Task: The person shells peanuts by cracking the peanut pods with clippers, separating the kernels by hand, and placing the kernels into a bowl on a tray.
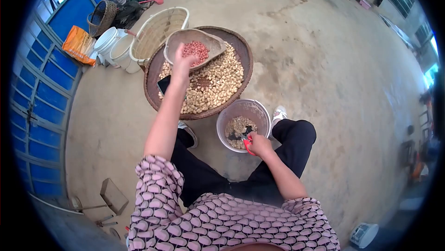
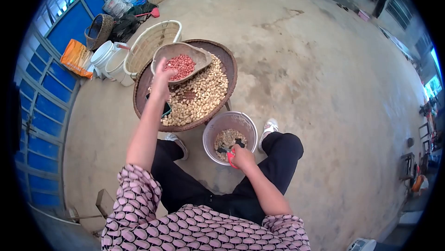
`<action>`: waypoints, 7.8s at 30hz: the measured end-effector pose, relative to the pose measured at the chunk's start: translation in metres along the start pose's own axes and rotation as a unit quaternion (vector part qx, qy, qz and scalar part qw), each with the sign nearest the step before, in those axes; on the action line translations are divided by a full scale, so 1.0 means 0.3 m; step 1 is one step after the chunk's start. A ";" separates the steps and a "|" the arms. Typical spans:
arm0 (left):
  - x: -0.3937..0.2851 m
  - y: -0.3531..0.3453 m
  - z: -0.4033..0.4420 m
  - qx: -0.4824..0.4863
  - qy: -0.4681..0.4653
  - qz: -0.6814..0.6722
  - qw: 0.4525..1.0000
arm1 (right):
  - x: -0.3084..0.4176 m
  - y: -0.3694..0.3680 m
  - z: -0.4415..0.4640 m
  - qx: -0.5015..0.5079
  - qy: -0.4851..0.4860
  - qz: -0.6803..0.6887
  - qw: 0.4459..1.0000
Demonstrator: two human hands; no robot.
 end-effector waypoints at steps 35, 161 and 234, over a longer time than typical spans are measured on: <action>0.384 -0.080 -0.068 0.256 -0.037 0.246 0.934 | 0.017 -0.050 -0.002 0.035 0.038 -0.007 0.999; 0.473 -0.196 -0.891 0.050 0.276 -0.275 0.920 | 0.072 0.121 -0.031 0.056 0.156 0.668 0.726; 0.501 -0.263 -0.917 0.017 0.298 -0.273 0.914 | 0.030 0.169 -0.049 -0.130 0.117 0.504 0.846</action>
Point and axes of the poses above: each hand's wrist, its own z-axis towards the middle knuckle, its own y-axis out of the back of the hand, x = y × z, the point moved 10 cm from there along z, towards the middle knuckle, and after that the axes turned 13 degrees about -y, right-handed, at the moved point
